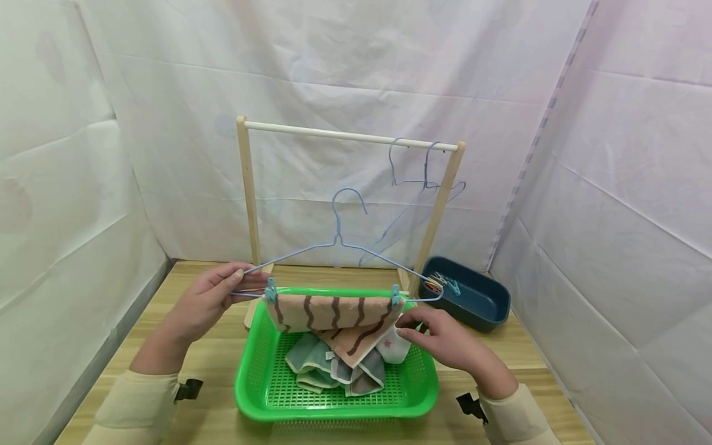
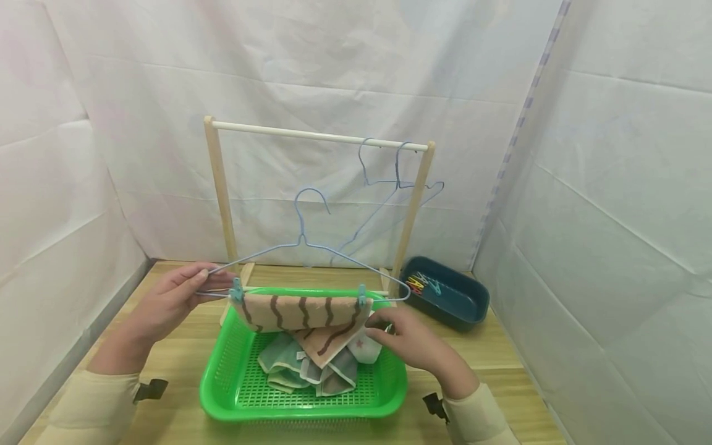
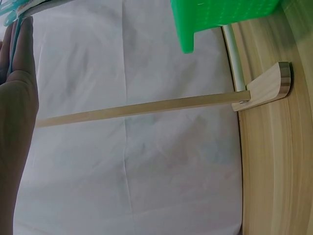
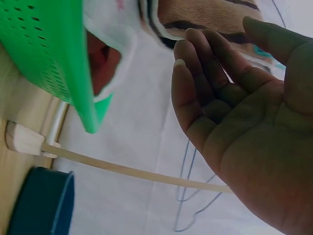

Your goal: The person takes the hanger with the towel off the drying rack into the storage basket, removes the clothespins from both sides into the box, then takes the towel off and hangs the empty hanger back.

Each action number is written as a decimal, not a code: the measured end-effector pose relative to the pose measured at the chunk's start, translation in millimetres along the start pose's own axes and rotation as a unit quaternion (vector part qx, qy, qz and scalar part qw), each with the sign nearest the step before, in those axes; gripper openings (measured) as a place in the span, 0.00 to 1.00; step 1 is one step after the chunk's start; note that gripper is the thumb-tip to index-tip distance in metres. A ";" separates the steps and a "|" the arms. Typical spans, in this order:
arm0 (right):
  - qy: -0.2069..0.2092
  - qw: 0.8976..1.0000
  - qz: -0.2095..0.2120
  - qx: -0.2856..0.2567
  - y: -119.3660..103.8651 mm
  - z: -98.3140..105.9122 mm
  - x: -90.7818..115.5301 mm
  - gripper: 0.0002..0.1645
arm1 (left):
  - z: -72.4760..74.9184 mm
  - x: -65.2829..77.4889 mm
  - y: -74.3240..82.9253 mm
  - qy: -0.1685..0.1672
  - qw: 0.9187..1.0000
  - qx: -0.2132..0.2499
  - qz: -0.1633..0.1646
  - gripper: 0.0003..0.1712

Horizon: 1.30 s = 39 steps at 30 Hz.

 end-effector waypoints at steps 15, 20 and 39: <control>0.234 0.954 0.126 0.140 -53.9 26.8 24.4 0.14 | -4.2 -0.4 -10.2 0.005 1.000 -0.018 0.013 0.23; 0.254 0.942 0.123 0.181 -55.8 25.8 19.3 0.23 | -5.5 -0.9 -11.6 0.008 1.000 -0.019 0.019 0.22; 0.243 0.944 0.084 0.204 -51.4 24.3 1.9 0.32 | -7.5 -3.4 -12.4 0.014 0.999 -0.030 0.029 0.23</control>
Point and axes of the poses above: each hand's wrist, its own x-axis away from the middle knuckle, its own z-axis out of the back of the hand, y = z × x, the point moved 7 cm from there along -x, towards the middle knuckle, and after that the axes turned 12 degrees about -y, right-handed, at the moved point
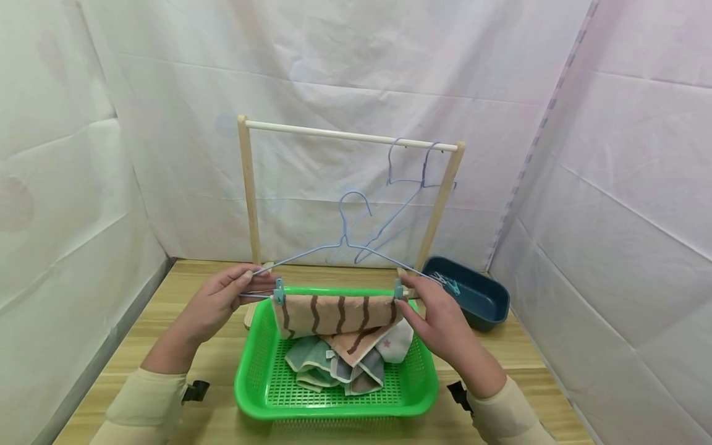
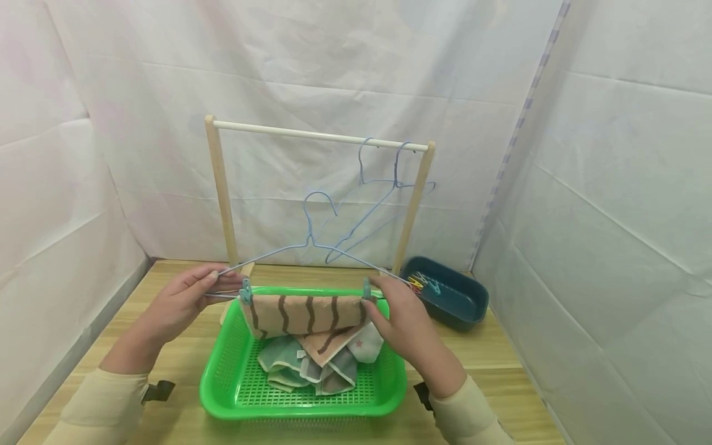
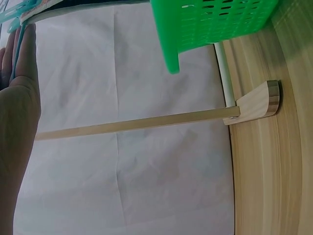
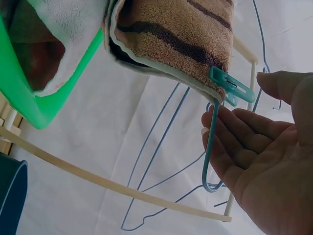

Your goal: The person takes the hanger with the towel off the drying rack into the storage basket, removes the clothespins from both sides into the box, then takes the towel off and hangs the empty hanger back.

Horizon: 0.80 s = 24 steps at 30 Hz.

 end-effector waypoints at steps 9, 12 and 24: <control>-0.014 1.000 -0.006 -0.014 3.1 -3.2 -4.2 0.28 | -2.3 -1.8 -0.1 0.000 1.000 0.005 0.002 0.23; -0.015 0.999 -0.014 -0.025 5.5 -5.2 -5.6 0.26 | -2.4 -2.0 -1.3 0.000 1.000 0.001 0.005 0.23; -0.019 0.994 -0.044 -0.096 10.1 -4.9 -7.3 0.21 | -2.2 -2.3 -4.3 -0.001 1.000 0.001 0.005 0.23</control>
Point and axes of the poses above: each hand's wrist, its own x-axis away from the middle knuckle, its own z-axis out of the back of the hand, y = z × x, the point moved 7 cm from there along -x, towards the middle knuckle, and after that the axes turned 12 degrees about -y, right-handed, at the moved point
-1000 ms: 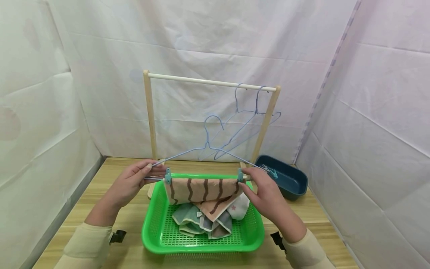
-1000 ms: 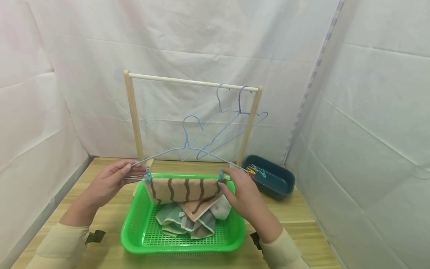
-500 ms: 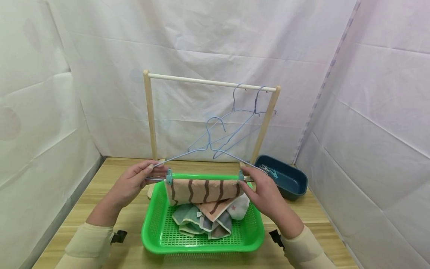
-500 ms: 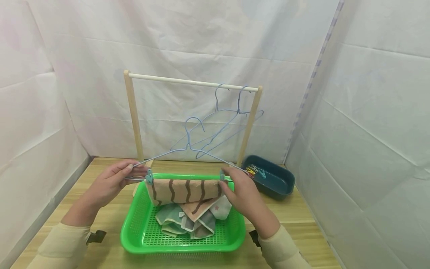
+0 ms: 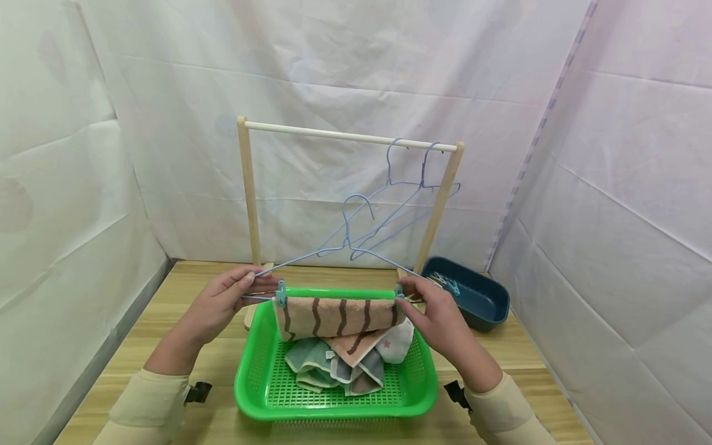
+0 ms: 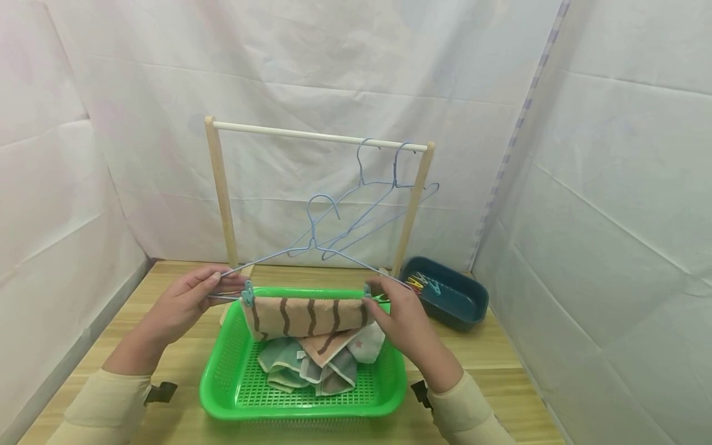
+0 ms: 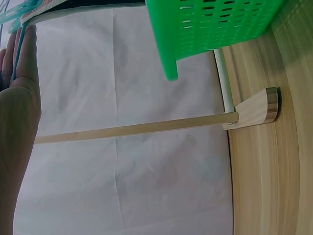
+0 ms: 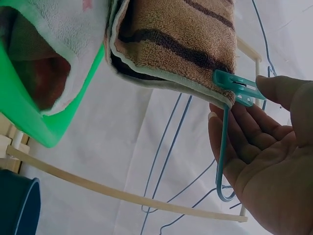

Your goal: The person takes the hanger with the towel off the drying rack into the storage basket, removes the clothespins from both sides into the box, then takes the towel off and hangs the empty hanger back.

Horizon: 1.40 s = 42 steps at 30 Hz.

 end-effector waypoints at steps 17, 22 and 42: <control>-0.027 0.998 0.000 -0.055 4.4 -6.7 -2.0 0.20 | -0.9 -1.0 -1.5 0.003 1.000 0.001 -0.002 0.22; -0.029 0.998 0.006 -0.061 3.3 -6.8 -2.1 0.20 | -0.9 -1.4 -1.3 0.004 1.000 -0.003 -0.002 0.23; -0.005 0.997 -0.006 -0.079 5.5 -3.2 -2.2 0.15 | -1.5 -3.0 -0.8 0.003 1.000 -0.003 0.005 0.23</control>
Point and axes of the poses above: each hand's wrist, its own x-axis away from the middle knuckle, its own z-axis out of the back of the hand, y = z × x, the point moved 7 cm from there along -x, towards the middle knuckle, and after that the axes turned 12 degrees about -y, right-handed, at the moved point
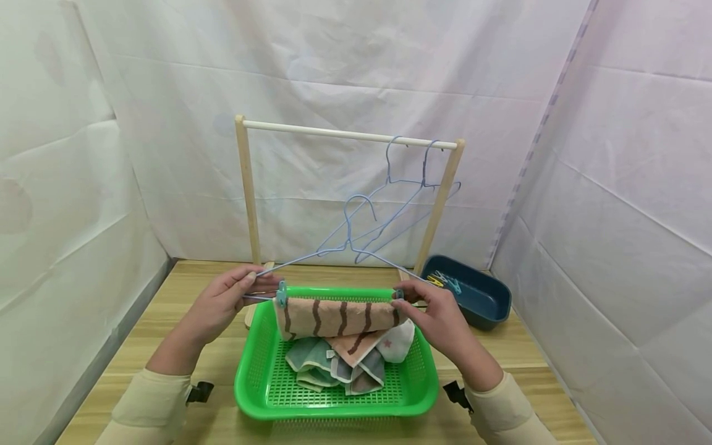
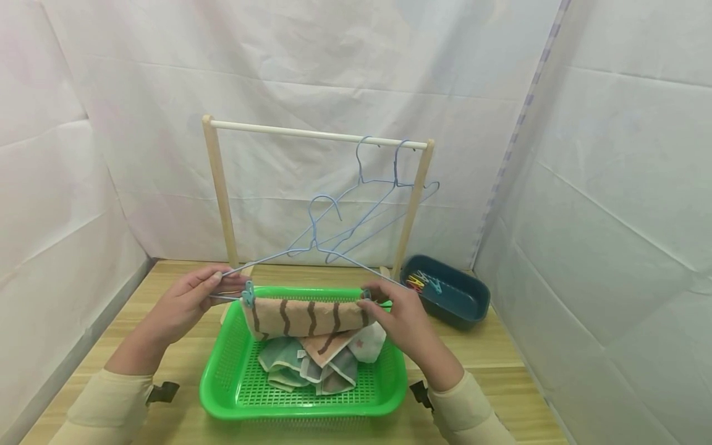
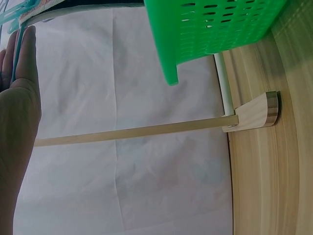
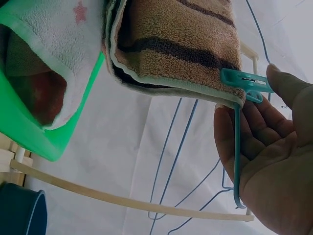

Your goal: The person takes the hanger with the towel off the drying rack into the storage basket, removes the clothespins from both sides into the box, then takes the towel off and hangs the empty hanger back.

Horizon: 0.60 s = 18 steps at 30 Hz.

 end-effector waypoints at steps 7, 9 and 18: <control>0.010 1.000 0.004 -0.003 -1.4 1.5 0.2 0.13 | -0.3 0.9 0.2 0.001 1.000 -0.003 -0.002 0.22; 0.012 1.000 0.006 -0.004 -1.5 1.6 0.3 0.12 | -0.2 0.7 0.0 0.002 1.000 -0.003 -0.003 0.22; 0.017 1.000 0.011 -0.004 -2.7 2.2 1.1 0.11 | -0.1 0.9 0.6 0.005 1.000 -0.006 0.002 0.23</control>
Point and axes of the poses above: each hand's wrist, its own x-axis away from the middle knuckle, its own z-axis out of the back of the hand, y = z × x, the point moved 7 cm from there along -x, towards the middle knuckle, and after that the axes turned 12 degrees about -y, right-handed, at the moved point
